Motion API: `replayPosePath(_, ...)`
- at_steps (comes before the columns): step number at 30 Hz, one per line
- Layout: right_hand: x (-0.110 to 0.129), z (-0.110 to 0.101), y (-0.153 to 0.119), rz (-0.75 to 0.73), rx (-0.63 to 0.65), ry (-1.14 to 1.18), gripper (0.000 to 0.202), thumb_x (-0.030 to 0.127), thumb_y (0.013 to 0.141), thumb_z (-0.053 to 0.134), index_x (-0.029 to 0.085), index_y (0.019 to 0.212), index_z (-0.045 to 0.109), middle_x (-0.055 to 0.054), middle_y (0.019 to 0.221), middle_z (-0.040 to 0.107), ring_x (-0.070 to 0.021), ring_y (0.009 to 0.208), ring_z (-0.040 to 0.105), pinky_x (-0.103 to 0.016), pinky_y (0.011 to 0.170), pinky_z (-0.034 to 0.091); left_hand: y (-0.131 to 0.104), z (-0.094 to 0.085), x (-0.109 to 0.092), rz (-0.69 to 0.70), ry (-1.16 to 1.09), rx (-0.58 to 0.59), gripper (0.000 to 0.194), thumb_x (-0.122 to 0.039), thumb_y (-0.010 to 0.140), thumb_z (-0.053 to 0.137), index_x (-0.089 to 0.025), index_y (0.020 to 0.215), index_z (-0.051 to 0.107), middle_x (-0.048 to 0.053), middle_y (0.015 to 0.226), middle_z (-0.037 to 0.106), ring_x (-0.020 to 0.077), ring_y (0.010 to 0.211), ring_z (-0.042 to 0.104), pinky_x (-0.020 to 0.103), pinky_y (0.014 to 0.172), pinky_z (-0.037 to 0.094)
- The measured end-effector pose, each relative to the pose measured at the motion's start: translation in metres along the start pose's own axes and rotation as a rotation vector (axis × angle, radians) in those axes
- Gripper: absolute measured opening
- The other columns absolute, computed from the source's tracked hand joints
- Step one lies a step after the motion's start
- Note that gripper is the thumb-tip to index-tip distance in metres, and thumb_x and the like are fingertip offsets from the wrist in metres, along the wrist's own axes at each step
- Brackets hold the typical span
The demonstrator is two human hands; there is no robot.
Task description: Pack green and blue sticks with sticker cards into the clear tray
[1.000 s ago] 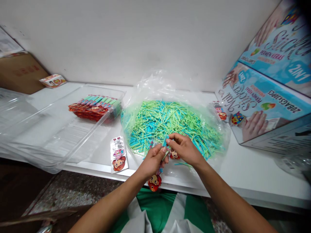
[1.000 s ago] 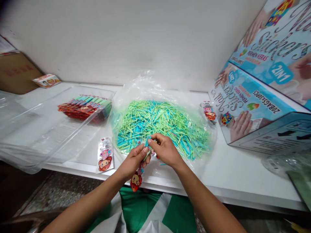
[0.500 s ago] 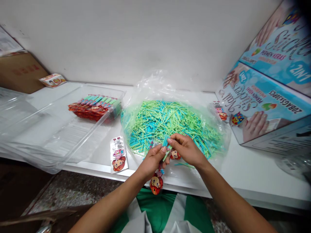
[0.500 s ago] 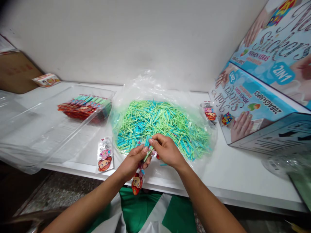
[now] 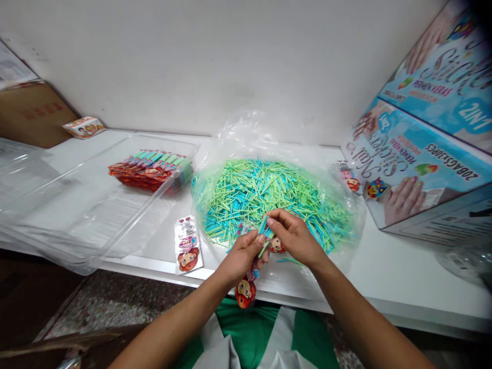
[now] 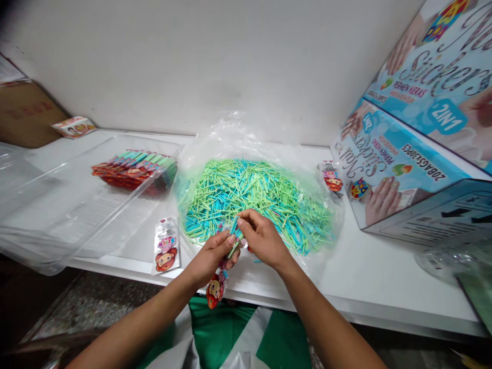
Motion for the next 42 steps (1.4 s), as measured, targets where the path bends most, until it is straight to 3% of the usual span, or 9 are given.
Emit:
replayPosePath(9, -0.002, -0.003, -0.004, 0.024, 0.020, -0.182, 0.009, 0.023, 0.085, 0.047, 0.021, 0.077, 0.050, 0.007, 0.055, 0.045, -0.0095, 0.048, 0.046, -0.022, 0.048, 0.035, 0.000, -0.006, 0.004, -0.004, 0.062, -0.047, 0.031, -0.045, 0.089, 0.045, -0.016, 0.079, 0.046, -0.002, 0.064, 0.055, 0.0059, 0.046, 0.043, 0.019, 0.046, 0.032)
replayPosePath(17, -0.009, -0.024, -0.019, -0.010, -0.017, -0.319, 0.019, 0.037, 0.091, 0.044, 0.021, 0.088, 0.053, 0.002, 0.071, 0.057, -0.0124, 0.064, 0.055, -0.024, 0.060, 0.041, -0.003, -0.014, 0.003, -0.023, 0.109, -0.139, 0.032, -0.046, 0.088, 0.047, -0.016, 0.078, 0.047, -0.002, 0.066, 0.057, 0.0061, 0.048, 0.047, 0.018, 0.046, 0.035)
replayPosePath(20, -0.035, -0.015, -0.035, -0.033, 0.203, -0.678, 0.015, 0.027, 0.091, 0.043, 0.021, 0.086, 0.057, -0.002, 0.081, 0.062, -0.0151, 0.070, 0.058, -0.026, 0.064, 0.040, 0.000, -0.017, 0.008, -0.060, 0.029, -0.160, 0.033, -0.048, 0.084, 0.052, -0.016, 0.078, 0.046, -0.001, 0.067, 0.058, 0.0073, 0.049, 0.052, 0.019, 0.048, 0.039)
replayPosePath(24, -0.067, 0.005, -0.048, -0.077, 0.440, -1.129, 0.022, 0.015, 0.087, 0.041, 0.016, 0.103, 0.056, -0.012, 0.099, 0.061, -0.0201, 0.075, 0.061, -0.028, 0.059, 0.038, 0.004, -0.014, 0.015, -0.107, -0.059, -0.163, 0.034, -0.049, 0.081, 0.056, -0.017, 0.079, 0.045, -0.002, 0.064, 0.059, 0.0109, 0.051, 0.059, 0.022, 0.053, 0.047)
replayPosePath(30, -0.070, 0.008, -0.037, -0.103, 0.490, -1.107, 0.028, 0.009, 0.084, 0.040, 0.014, 0.107, 0.054, -0.012, 0.101, 0.060, -0.0189, 0.073, 0.060, -0.028, 0.060, 0.038, 0.005, -0.012, 0.014, -0.160, -0.106, -0.167, 0.036, -0.049, 0.079, 0.059, -0.017, 0.088, 0.046, 0.000, 0.073, 0.061, 0.0117, 0.056, 0.061, 0.026, 0.057, 0.050)
replayPosePath(34, -0.059, -0.016, -0.027, -0.125, 0.352, -0.843, 0.022, 0.016, 0.089, 0.040, 0.017, 0.096, 0.061, -0.009, 0.093, 0.060, -0.0173, 0.078, 0.058, -0.028, 0.071, 0.042, 0.003, -0.015, 0.015, -0.183, -0.111, -0.149, 0.037, -0.049, 0.079, 0.060, -0.017, 0.090, 0.046, 0.001, 0.076, 0.060, 0.0125, 0.061, 0.061, 0.026, 0.057, 0.050)
replayPosePath(37, -0.040, -0.042, -0.017, -0.145, 0.072, -0.576, 0.018, 0.025, 0.088, 0.048, 0.018, 0.090, 0.064, -0.006, 0.085, 0.061, -0.0177, 0.081, 0.057, -0.031, 0.074, 0.043, 0.004, -0.013, 0.015, -0.161, -0.100, -0.121, 0.037, -0.051, 0.079, 0.059, -0.017, 0.088, 0.045, 0.001, 0.077, 0.059, 0.0130, 0.066, 0.060, 0.025, 0.058, 0.048)
replayPosePath(40, -0.022, -0.063, -0.010, -0.076, -0.293, -0.132, 0.019, 0.034, 0.085, 0.055, 0.018, 0.094, 0.061, 0.000, 0.074, 0.058, -0.0117, 0.059, 0.050, -0.026, 0.056, 0.041, 0.005, -0.005, 0.011, -0.124, -0.025, -0.058, 0.037, -0.051, 0.081, 0.056, -0.016, 0.088, 0.047, 0.002, 0.080, 0.059, 0.0130, 0.071, 0.060, 0.024, 0.062, 0.046)
replayPosePath(42, -0.012, -0.060, -0.007, -0.084, -0.378, 0.113, 0.021, 0.035, 0.083, 0.058, 0.018, 0.094, 0.059, 0.004, 0.065, 0.051, -0.0085, 0.050, 0.041, -0.023, 0.047, 0.035, 0.005, 0.001, 0.008, -0.095, 0.020, -0.018, 0.037, -0.051, 0.082, 0.055, -0.015, 0.088, 0.049, 0.002, 0.080, 0.058, 0.0128, 0.072, 0.059, 0.025, 0.066, 0.045)
Point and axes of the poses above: each hand's wrist, its own y-axis towards the middle knuckle, its own z-axis out of the palm, x = y × z, the point moved 6 cm from there along y, towards the middle knuckle
